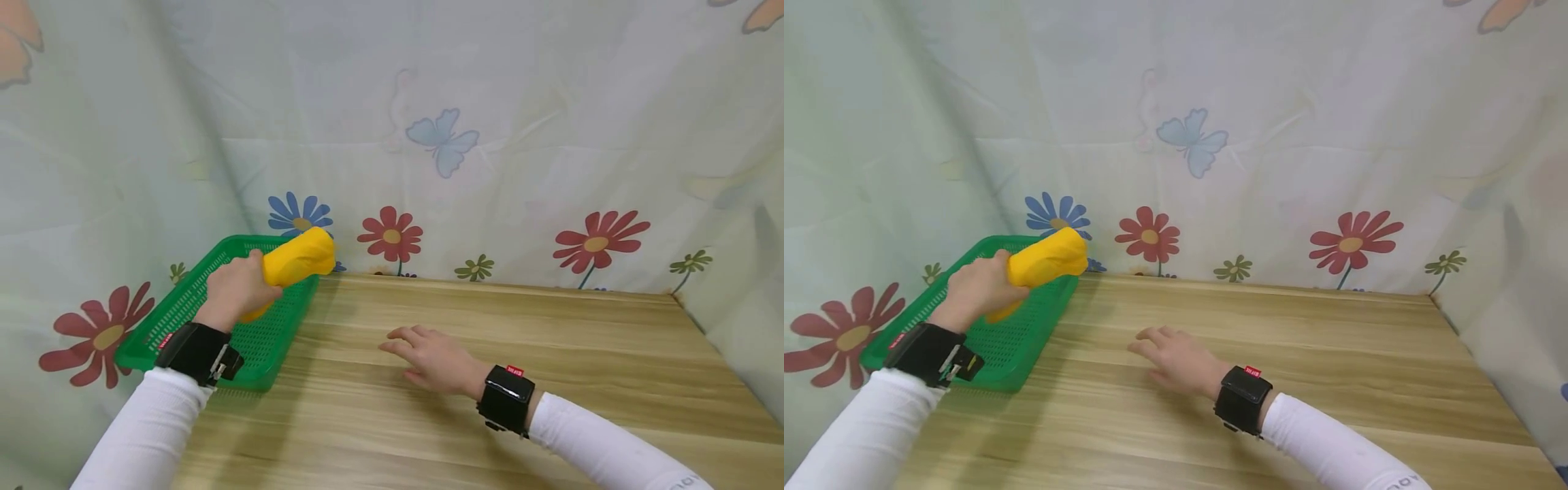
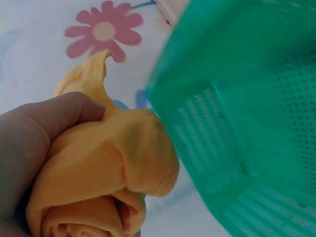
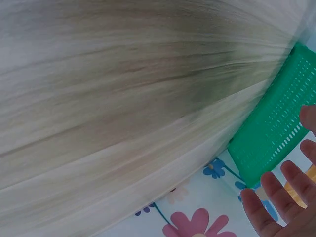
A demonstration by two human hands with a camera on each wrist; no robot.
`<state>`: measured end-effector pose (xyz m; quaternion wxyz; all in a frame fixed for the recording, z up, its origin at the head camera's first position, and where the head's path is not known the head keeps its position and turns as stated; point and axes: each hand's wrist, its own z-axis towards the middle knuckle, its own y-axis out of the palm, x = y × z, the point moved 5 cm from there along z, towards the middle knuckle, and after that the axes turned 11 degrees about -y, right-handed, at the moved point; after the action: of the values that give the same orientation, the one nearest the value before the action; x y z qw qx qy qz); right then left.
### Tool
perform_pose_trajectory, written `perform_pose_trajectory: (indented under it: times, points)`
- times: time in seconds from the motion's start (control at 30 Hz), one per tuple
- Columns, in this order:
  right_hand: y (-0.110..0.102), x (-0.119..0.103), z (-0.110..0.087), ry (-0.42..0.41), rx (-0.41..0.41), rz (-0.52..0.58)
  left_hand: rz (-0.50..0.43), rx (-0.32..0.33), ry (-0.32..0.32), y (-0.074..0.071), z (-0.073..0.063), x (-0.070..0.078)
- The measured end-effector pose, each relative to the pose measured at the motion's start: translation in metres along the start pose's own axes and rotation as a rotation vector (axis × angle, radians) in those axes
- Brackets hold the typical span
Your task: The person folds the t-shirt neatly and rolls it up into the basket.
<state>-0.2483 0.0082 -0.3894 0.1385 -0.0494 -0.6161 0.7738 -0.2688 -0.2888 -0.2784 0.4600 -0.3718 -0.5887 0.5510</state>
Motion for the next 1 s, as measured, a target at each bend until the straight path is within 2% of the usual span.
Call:
perform_pose_trajectory:
  times: [0.13, 0.37, 0.53, 0.77, 1.0]
  points:
    - [0.002, -0.004, 0.005, -0.023, 0.011, -0.018, -0.014, -0.013, -0.05, 0.006, 0.009, -0.013]
    - [0.004, -0.017, 0.017, -0.062, 0.05, -0.022, -0.017, -0.045, -0.132, 0.024, 0.025, -0.038]
    - [0.009, -0.024, 0.021, -0.082, 0.047, -0.009, -0.001, -0.069, -0.189, 0.034, 0.034, -0.049]
    - [0.007, -0.026, 0.02, -0.069, 0.019, 0.035, 0.028, -0.084, -0.253, 0.039, 0.045, -0.054]
    - [0.008, -0.025, 0.017, -0.059, 0.011, 0.061, 0.042, -0.108, -0.268, 0.048, 0.055, -0.045]
